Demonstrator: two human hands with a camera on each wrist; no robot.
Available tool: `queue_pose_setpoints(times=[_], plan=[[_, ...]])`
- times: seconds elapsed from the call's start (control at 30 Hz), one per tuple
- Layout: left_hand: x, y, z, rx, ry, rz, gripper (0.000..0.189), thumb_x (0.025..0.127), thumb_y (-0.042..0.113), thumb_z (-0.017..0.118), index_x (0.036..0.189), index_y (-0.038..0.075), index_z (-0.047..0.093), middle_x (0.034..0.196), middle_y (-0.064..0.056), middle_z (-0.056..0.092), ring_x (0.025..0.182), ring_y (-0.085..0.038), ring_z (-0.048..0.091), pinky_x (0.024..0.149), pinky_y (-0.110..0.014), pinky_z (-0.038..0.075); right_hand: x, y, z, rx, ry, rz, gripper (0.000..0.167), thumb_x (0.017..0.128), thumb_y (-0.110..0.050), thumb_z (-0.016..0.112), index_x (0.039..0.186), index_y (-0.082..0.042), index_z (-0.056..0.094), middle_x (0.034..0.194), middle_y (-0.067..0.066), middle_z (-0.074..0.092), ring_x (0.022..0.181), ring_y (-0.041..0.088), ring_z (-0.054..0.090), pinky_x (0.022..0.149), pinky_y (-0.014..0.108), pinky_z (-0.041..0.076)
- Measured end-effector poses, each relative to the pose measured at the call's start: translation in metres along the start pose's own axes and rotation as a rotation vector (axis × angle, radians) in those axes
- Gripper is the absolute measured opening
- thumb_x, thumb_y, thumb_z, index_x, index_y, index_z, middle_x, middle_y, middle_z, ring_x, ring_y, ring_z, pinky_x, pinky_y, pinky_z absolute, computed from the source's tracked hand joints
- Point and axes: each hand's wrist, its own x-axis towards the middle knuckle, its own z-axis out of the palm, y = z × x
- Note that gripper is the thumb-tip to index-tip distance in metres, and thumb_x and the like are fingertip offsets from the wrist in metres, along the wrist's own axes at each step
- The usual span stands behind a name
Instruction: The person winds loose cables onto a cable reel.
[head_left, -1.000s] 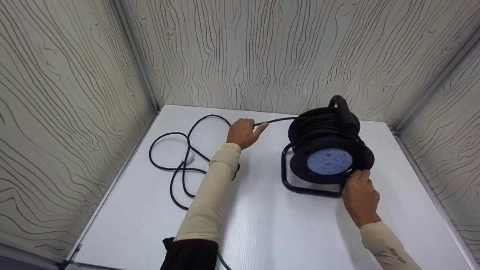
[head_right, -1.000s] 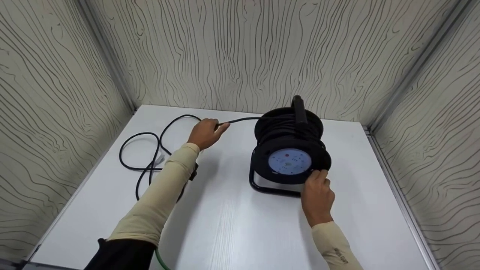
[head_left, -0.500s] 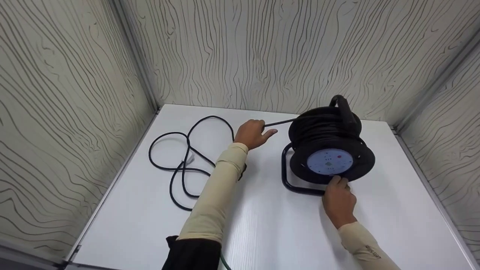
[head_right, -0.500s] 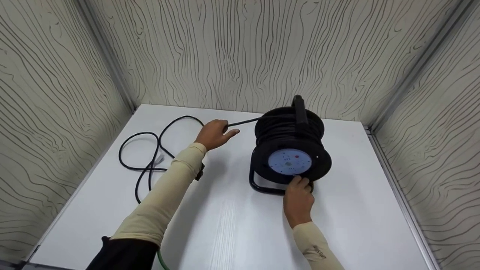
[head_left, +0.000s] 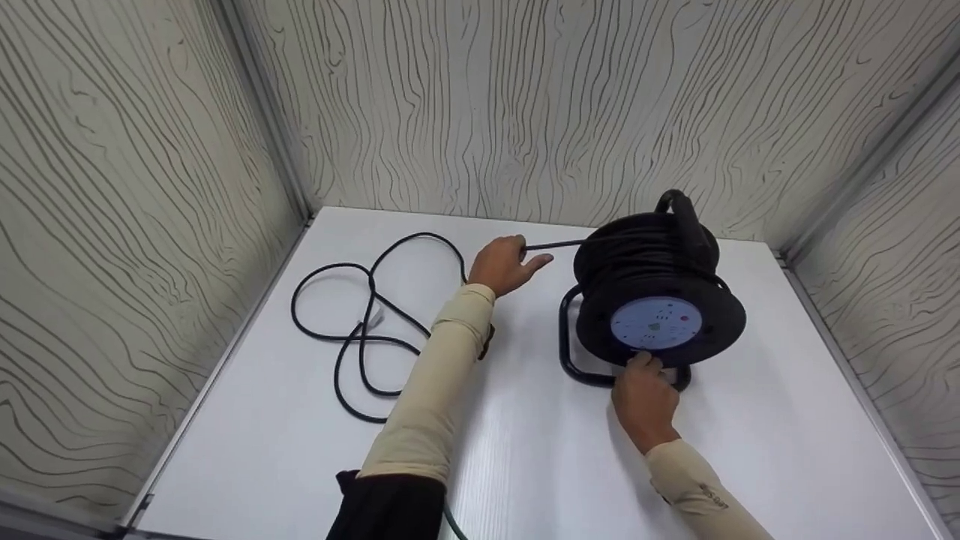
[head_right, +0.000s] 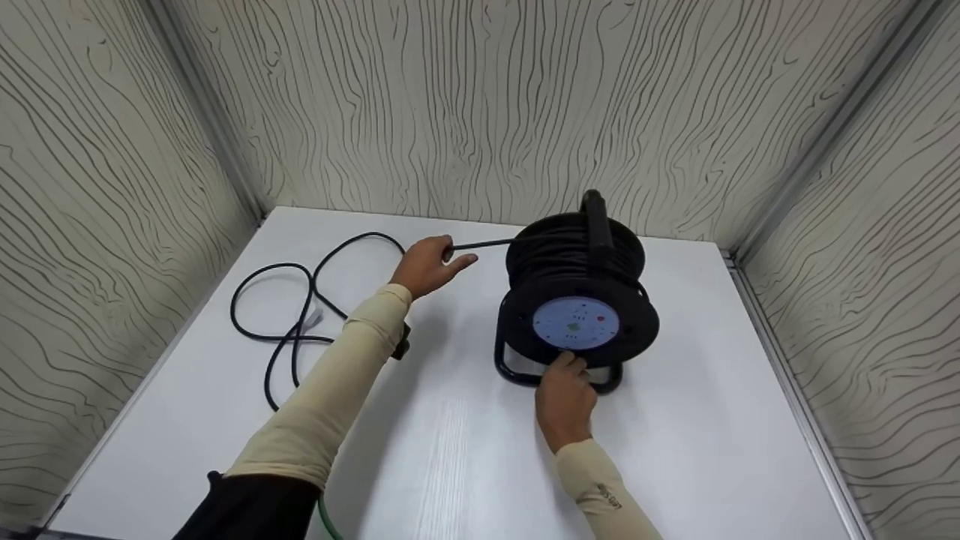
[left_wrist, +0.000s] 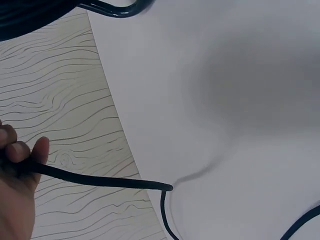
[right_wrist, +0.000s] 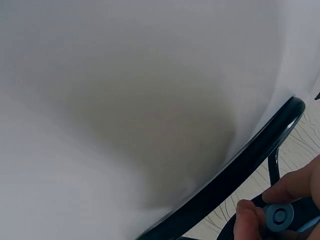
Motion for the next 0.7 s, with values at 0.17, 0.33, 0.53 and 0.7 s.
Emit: queue_pose_setpoints(times=[0.17, 0.33, 0.53, 0.7], plan=[[0.003, 0.011, -0.002, 0.000, 0.005, 0.016, 0.053, 0.097, 0.061, 0.059, 0.092, 0.008, 0.063, 0.080, 0.000, 0.057, 0.072, -0.014, 0.049, 0.069, -0.032, 0.046, -0.001, -0.015, 0.002, 0.011, 0.007, -0.021, 0.017, 0.086, -0.001, 0.066, 0.078, 0.008, 0.053, 0.063, 0.022, 0.052, 0.042, 0.036, 0.052, 0.034, 0.050, 0.040], [0.004, 0.019, -0.001, 0.002, -0.019, 0.041, 0.051, 0.098, 0.060, 0.059, 0.093, 0.009, 0.064, 0.079, 0.000, 0.058, 0.069, -0.014, 0.051, 0.067, -0.031, 0.046, 0.002, -0.027, 0.002, 0.030, -0.022, -0.038, 0.016, 0.080, 0.001, 0.067, 0.077, 0.007, 0.052, 0.063, 0.020, 0.053, 0.041, 0.033, 0.050, 0.033, 0.048, 0.039], [0.004, 0.026, 0.003, 0.007, -0.035, 0.056, 0.051, 0.099, 0.059, 0.058, 0.095, 0.008, 0.064, 0.079, 0.000, 0.060, 0.068, -0.014, 0.052, 0.066, -0.031, 0.046, 0.010, -0.039, -0.004, 0.118, -0.153, 0.003, 0.020, 0.080, 0.001, 0.067, 0.092, 0.012, 0.055, 0.071, 0.024, 0.056, 0.048, 0.039, 0.056, 0.038, 0.052, 0.042], [0.006, 0.035, 0.005, 0.022, -0.034, 0.076, 0.050, 0.100, 0.060, 0.054, 0.093, 0.012, 0.062, 0.080, 0.001, 0.061, 0.069, -0.014, 0.053, 0.067, -0.032, 0.047, 0.016, -0.050, -0.007, 0.145, -0.192, 0.024, 0.022, 0.084, -0.002, 0.067, 0.097, 0.011, 0.055, 0.075, 0.024, 0.058, 0.053, 0.041, 0.058, 0.041, 0.054, 0.043]])
